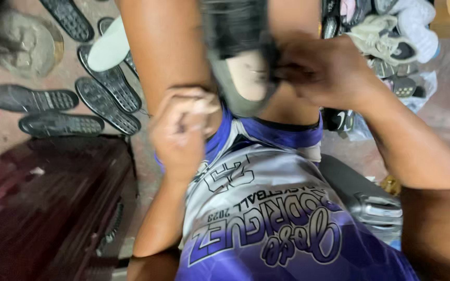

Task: The person sits on the floor and repairs a black shoe by hand. They apply glue to the sole, press the sole to the upper, and then stitch the sole to the upper using a needle and thread. The person repeatedly pulls the thread through the sole and upper to secure the repair.

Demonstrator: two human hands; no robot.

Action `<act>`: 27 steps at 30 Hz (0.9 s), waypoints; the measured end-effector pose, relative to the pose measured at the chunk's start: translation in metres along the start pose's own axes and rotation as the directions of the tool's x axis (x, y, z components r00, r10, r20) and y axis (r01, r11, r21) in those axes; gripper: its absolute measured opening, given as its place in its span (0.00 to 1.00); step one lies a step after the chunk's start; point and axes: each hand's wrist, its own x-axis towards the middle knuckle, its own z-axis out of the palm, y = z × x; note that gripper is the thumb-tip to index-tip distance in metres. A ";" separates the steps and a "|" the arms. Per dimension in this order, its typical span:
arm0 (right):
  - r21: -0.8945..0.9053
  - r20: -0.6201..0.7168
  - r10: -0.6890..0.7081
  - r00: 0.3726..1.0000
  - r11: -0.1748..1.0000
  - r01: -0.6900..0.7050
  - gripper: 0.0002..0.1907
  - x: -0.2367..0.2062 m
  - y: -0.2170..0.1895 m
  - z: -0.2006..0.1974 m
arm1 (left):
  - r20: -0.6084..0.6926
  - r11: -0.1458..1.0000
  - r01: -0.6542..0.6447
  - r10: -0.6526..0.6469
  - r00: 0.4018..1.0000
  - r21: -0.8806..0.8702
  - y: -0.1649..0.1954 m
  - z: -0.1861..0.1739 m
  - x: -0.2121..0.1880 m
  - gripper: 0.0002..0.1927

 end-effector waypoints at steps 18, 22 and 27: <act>0.429 -0.133 0.079 0.988 0.903 -0.015 0.08 -0.031 0.056 0.003 | 0.407 0.990 0.091 -0.126 0.905 0.103 0.000 0.002 0.024 0.10; 0.469 -0.074 0.139 0.987 0.879 -0.089 0.07 -0.031 0.038 0.001 | 0.336 0.978 0.148 -0.090 0.938 -0.150 -0.006 -0.017 0.014 0.04; 0.129 0.057 0.224 0.973 0.965 -0.230 0.06 -0.009 -0.006 -0.016 | 0.341 0.711 0.375 -0.199 0.919 -0.595 0.000 -0.022 0.007 0.08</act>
